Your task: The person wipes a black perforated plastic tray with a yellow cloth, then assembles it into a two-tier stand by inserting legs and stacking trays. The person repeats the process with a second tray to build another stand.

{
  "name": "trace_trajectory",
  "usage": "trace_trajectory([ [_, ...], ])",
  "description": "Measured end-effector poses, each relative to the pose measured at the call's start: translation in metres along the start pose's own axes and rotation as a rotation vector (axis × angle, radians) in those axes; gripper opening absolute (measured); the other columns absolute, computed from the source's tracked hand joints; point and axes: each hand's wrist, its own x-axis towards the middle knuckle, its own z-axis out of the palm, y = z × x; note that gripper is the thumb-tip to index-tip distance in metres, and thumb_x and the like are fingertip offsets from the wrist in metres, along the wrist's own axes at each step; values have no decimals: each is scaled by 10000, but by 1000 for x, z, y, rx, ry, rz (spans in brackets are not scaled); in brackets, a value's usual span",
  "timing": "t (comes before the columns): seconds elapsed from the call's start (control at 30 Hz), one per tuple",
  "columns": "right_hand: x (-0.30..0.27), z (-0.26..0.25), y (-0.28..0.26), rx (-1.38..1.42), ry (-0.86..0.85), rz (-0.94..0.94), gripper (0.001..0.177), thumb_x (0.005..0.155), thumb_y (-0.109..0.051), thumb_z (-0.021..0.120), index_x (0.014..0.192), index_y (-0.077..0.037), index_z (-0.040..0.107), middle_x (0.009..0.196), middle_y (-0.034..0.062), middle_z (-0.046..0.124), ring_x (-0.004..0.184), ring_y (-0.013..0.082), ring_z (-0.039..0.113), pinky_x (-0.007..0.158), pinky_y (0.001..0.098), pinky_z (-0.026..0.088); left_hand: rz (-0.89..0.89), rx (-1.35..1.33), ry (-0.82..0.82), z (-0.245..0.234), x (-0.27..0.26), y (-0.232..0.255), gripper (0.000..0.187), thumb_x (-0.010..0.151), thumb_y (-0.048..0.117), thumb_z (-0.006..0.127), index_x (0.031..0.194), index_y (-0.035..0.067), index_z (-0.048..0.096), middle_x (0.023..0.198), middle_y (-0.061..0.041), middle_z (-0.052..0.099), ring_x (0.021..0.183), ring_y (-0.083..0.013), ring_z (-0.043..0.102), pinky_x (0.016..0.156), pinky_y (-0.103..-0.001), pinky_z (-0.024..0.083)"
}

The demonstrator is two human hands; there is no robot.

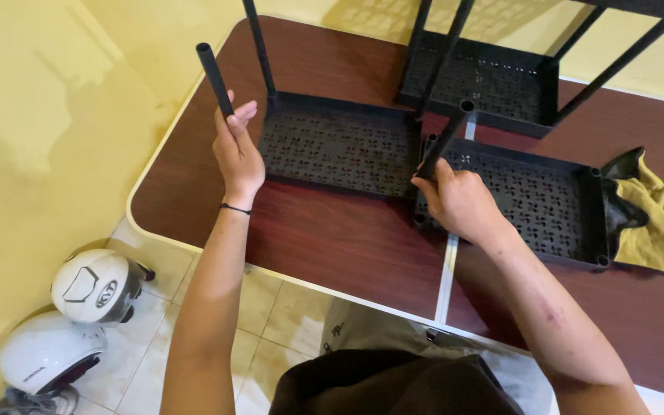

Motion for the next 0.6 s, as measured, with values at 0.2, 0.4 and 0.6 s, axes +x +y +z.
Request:
trace_trajectory([
  [0.2, -21, -19, 5, -66, -75, 252, 263, 963, -173, 720, 1043, 43, 592, 650, 235, 652, 579, 433, 645, 498, 502, 507, 24, -29, -68, 28, -6, 16, 440, 1185, 258, 283, 1526, 0, 386, 1296, -211, 712, 1270, -312, 699, 1120, -411, 538],
  [0.4, -51, -38, 28, 32, -59, 207, 298, 966, -233, 746, 990, 19, 591, 730, 230, 679, 673, 412, 690, 575, 475, 548, 275, 204, 150, 49, -13, 55, 549, 1148, 309, 476, 1520, -53, 295, 1435, -321, 500, 1388, -426, 488, 1171, -486, 392],
  [0.6, -113, -92, 118, -222, 205, 529, 299, 1038, -218, 727, 1171, 38, 651, 975, 219, 735, 862, 380, 731, 771, 432, 576, 597, 217, -41, 73, -50, 124, 233, 967, 225, 679, 1090, 61, 567, 1022, -143, 614, 1021, -323, 589, 945, -467, 465],
])
